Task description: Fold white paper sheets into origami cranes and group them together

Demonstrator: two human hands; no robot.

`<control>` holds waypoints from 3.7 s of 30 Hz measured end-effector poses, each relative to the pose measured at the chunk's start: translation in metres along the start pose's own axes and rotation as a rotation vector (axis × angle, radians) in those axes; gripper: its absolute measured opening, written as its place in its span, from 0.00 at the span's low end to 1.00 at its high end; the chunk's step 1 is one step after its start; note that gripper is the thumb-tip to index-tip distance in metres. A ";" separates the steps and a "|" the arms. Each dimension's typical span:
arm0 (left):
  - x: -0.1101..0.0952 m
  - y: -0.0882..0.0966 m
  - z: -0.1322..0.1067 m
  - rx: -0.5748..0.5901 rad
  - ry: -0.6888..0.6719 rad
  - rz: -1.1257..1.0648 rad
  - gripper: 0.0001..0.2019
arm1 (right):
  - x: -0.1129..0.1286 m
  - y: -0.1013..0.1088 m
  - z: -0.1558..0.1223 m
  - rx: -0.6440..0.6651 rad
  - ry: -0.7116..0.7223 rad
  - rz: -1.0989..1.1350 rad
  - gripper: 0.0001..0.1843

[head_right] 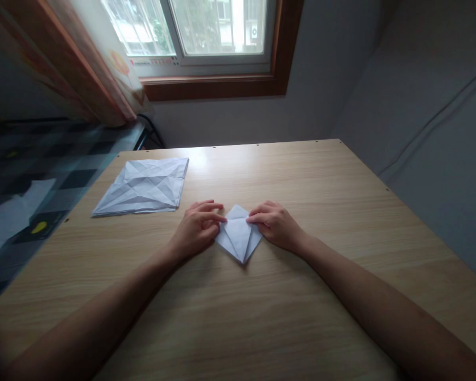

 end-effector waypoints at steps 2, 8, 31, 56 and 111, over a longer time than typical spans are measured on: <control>-0.009 0.002 -0.002 -0.001 -0.060 0.056 0.11 | 0.007 -0.002 -0.004 0.019 0.035 -0.082 0.15; -0.039 -0.012 -0.012 0.127 -0.273 0.297 0.22 | 0.027 -0.019 -0.010 0.135 0.030 -0.328 0.23; -0.026 -0.034 -0.016 0.431 -0.230 0.317 0.56 | 0.074 -0.027 -0.067 0.381 0.033 -0.034 0.39; -0.029 -0.024 -0.014 0.240 -0.263 0.305 0.59 | 0.015 -0.022 -0.007 -0.035 -0.690 0.610 0.12; -0.013 -0.015 -0.016 0.306 -0.199 0.264 0.51 | -0.011 -0.008 -0.019 0.057 -0.158 -0.216 0.55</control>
Point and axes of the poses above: each hand's wrist, its own z-axis towards the middle knuckle, its own y-axis out of the back of the hand, x = y × z, the point moved 8 cm from there along z, towards the middle knuckle, and after that the axes turned 10 degrees about -y, right-handed, at the moved point
